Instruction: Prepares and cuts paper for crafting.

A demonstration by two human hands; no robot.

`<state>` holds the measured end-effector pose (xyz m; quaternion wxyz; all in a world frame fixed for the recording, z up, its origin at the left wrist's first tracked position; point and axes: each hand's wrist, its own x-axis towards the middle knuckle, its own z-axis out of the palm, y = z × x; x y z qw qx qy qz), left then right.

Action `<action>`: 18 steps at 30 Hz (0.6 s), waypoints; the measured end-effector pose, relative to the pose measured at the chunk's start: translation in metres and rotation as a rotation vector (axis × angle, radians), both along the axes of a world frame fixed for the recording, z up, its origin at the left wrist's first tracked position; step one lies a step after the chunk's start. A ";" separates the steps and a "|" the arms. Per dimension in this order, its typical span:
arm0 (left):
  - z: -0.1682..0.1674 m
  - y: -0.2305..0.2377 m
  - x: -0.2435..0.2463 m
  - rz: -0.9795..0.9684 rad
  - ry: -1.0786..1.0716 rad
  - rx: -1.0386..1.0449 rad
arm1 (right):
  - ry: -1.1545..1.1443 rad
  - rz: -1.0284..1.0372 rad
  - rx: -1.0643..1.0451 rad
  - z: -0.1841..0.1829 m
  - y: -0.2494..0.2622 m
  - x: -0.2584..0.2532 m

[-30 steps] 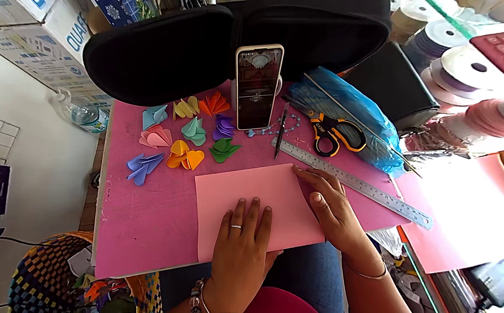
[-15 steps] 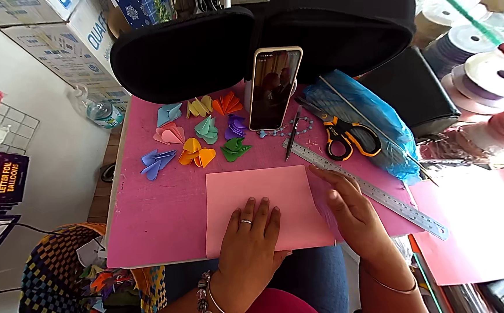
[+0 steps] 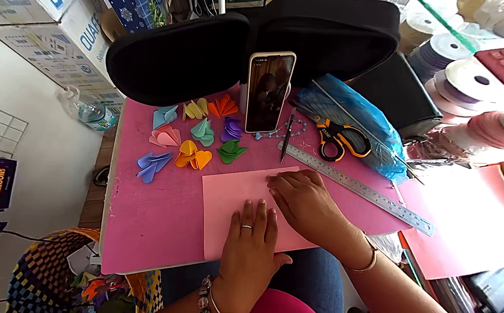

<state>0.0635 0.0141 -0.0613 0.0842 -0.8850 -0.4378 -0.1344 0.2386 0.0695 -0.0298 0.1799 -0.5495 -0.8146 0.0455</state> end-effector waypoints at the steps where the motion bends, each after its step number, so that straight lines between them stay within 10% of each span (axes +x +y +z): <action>1: -0.004 -0.002 0.001 -0.003 0.004 0.012 | 0.007 -0.008 0.004 -0.001 0.000 0.000; 18: -0.021 -0.006 -0.008 -0.038 0.016 0.048 | 0.039 -0.063 0.029 -0.008 -0.004 -0.002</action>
